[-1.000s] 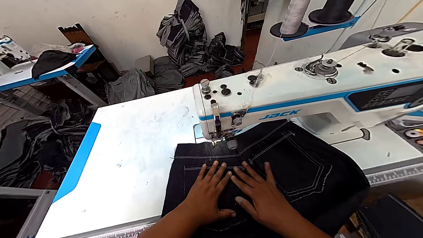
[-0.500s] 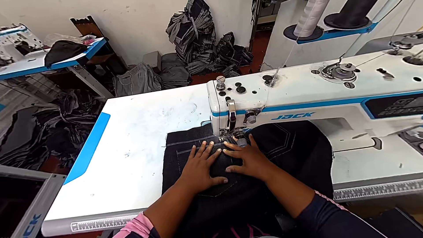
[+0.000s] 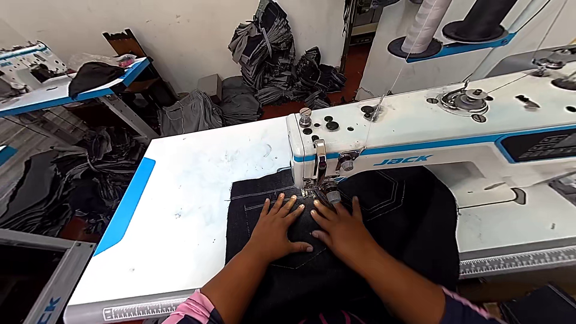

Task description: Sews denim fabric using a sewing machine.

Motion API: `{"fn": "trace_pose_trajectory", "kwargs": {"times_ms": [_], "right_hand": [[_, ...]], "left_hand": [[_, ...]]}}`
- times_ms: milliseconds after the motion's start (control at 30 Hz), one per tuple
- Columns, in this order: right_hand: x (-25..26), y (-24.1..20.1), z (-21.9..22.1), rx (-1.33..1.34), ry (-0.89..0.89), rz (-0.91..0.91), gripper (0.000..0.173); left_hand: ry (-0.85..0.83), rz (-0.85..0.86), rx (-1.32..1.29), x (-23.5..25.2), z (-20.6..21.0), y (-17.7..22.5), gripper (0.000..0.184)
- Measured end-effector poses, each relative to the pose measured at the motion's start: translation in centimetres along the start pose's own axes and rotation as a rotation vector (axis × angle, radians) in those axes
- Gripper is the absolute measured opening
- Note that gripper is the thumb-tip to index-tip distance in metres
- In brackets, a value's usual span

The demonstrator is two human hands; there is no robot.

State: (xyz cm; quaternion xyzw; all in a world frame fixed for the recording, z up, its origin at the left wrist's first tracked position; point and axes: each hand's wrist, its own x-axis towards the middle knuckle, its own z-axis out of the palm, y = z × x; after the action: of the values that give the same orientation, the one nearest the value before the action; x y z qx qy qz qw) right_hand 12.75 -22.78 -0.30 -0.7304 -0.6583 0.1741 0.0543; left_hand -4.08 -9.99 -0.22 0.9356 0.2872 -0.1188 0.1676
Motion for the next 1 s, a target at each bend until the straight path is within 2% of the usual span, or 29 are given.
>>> {"fn": "trace_pose_trajectory", "kwargs": {"times_ms": [67, 133, 167, 333, 567, 767, 1000], "right_hand": [[-3.0, -1.6, 1.8, 0.013, 0.078, 0.019, 0.049], [-4.2, -0.9, 4.1, 0.023, 0.320, -0.048, 0.049], [-4.1, -0.4, 4.3, 0.058, 0.338, -0.059, 0.050], [-1.8, 1.0, 1.9, 0.149, 0.106, -0.012, 0.052], [1.5, 2.4, 0.9, 0.175, 0.186, -0.057, 0.044], [3.9, 3.1, 0.0, 0.196, 0.246, -0.073, 0.038], [5.4, 3.4, -1.3, 0.166, 0.149, -0.025, 0.042]], "left_hand": [[0.002, 0.003, -0.004, 0.2, -0.1, -0.1, 0.099], [0.042, 0.019, -0.014, 0.6, -0.2, -0.5, 0.097], [0.057, 0.028, -0.012, 0.8, -0.3, -0.7, 0.096], [0.147, 0.053, 0.005, 2.8, -0.6, -1.9, 0.096], [0.099, -0.006, 0.037, 5.1, -2.8, -2.6, 0.091], [0.166, -0.009, 0.027, 7.1, -3.8, -3.8, 0.087], [0.155, -0.043, 0.040, 8.1, -4.7, -4.1, 0.092]]}}
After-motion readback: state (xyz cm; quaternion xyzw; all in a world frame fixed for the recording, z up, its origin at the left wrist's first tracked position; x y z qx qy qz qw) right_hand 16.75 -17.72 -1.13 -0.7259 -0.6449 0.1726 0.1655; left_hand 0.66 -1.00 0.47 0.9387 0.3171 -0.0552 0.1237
